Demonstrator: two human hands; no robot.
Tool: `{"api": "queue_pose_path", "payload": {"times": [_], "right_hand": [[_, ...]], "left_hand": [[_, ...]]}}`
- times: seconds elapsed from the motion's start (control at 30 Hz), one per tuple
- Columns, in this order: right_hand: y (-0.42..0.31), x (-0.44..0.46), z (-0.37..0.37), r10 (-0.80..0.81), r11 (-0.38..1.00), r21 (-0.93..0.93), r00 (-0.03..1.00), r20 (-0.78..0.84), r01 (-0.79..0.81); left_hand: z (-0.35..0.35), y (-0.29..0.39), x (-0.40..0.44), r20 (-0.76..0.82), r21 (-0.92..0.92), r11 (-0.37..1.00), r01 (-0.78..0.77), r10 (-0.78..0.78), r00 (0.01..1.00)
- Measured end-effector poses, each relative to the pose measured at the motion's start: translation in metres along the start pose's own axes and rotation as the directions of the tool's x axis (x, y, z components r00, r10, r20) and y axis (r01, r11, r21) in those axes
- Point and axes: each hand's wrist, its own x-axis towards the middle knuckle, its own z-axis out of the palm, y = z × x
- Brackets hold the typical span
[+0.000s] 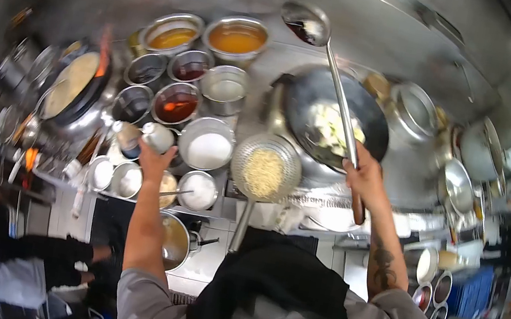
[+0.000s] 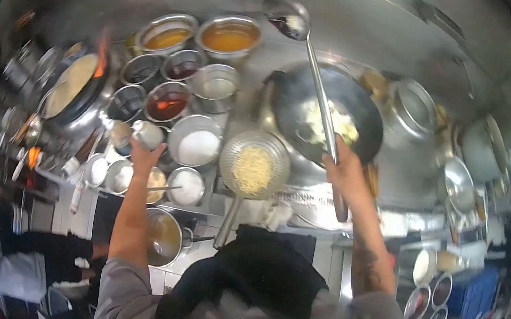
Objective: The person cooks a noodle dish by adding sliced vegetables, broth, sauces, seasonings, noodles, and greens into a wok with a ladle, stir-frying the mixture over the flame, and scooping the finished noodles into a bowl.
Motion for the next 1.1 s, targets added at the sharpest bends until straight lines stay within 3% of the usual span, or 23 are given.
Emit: {"api": "queue_pose_path", "payload": {"times": [0.03,0.07,0.13,0.2,0.23,0.33,0.43,0.47,0.5,0.53,0.57,0.6,0.67,0.73,0.87,0.93,0.97,1.0,1.07,1.1], "right_hand": [[0.034,-0.017,-0.007,-0.086,0.947,-0.315,0.994,-0.066,0.062],[0.067,-0.033,-0.013,-0.172,0.796,-0.602,0.976,-0.130,0.060],[0.097,-0.045,-0.037,-0.171,0.772,-0.633,0.979,-0.109,0.064],[0.130,-0.047,-0.046,-0.100,0.763,-0.646,0.984,-0.150,-0.021],[0.143,-0.038,-0.051,-0.064,0.756,-0.651,0.982,-0.179,-0.070],[0.170,-0.019,-0.060,-0.141,0.727,-0.682,0.953,-0.269,-0.085],[0.216,-0.002,-0.064,-0.023,0.670,-0.709,0.949,-0.315,-0.219],[0.194,-0.007,-0.058,0.190,0.796,-0.513,0.937,-0.292,-0.321],[0.171,-0.016,-0.049,0.384,0.852,-0.291,0.898,-0.214,-0.434],[0.153,-0.021,-0.045,0.540,0.835,-0.066,0.837,-0.088,-0.546],[0.153,-0.023,-0.049,0.585,0.791,0.209,0.811,0.017,-0.575],[0.155,-0.027,-0.055,0.595,0.670,0.464,0.793,0.131,-0.579],[0.154,-0.033,-0.066,0.510,0.234,0.827,0.789,0.343,-0.511],[0.152,-0.032,-0.077,0.319,-0.330,0.871,0.826,0.465,-0.363],[0.155,-0.045,-0.065,0.344,-0.179,0.902,0.834,0.432,-0.394],[0.155,-0.048,-0.081,0.364,-0.057,0.888,0.819,0.445,-0.457],[0.152,-0.048,-0.085,0.454,-0.047,0.899,0.792,0.407,-0.435],[0.147,-0.049,-0.087,0.539,0.213,0.842,0.779,0.322,-0.495],[0.140,-0.057,-0.081,0.625,0.633,0.515,0.774,0.100,-0.578],[0.138,-0.063,-0.081,0.620,0.658,0.520,0.784,0.035,-0.544]], "left_hand": [[0.004,0.000,-0.002,-0.052,0.067,0.998,-0.006,0.009,0.999],[0.009,-0.001,-0.003,-0.070,0.101,0.994,0.033,-0.026,0.997],[0.011,0.011,-0.006,-0.106,0.220,0.968,0.123,-0.101,0.989],[0.021,0.002,0.001,-0.164,0.297,0.946,0.126,-0.079,0.983],[0.014,0.019,-0.001,-0.097,0.226,0.950,0.216,-0.199,0.975],[0.017,0.023,0.001,-0.117,0.410,0.868,0.280,-0.254,0.960],[0.022,0.025,0.001,-0.130,0.330,0.906,0.264,-0.234,0.964],[0.022,0.021,0.001,-0.139,0.301,0.917,0.262,-0.230,0.963],[0.028,0.008,0.001,-0.175,0.095,0.977,0.193,-0.175,0.969],[0.031,0.004,0.002,-0.169,-0.015,0.985,0.173,-0.174,0.970],[0.033,0.000,0.002,-0.161,-0.122,0.981,0.154,-0.173,0.972],[0.036,-0.004,0.005,-0.167,-0.178,0.975,0.133,-0.163,0.972],[0.038,-0.005,0.009,-0.178,-0.288,0.954,0.087,-0.143,0.974],[0.033,-0.001,0.015,-0.219,-0.242,0.970,0.036,-0.091,0.971],[0.015,0.023,0.028,-0.210,-0.342,0.938,-0.055,-0.019,0.977],[0.002,0.041,0.031,-0.252,-0.302,0.944,-0.130,0.053,0.966],[-0.010,0.065,0.029,-0.278,-0.269,0.943,-0.195,0.117,0.953],[-0.022,0.094,0.024,-0.306,-0.235,0.937,-0.258,0.181,0.935],[-0.038,0.147,0.011,-0.350,-0.258,0.910,-0.325,0.225,0.909],[-0.043,0.160,0.010,-0.364,-0.233,0.910,-0.342,0.245,0.899]]}}
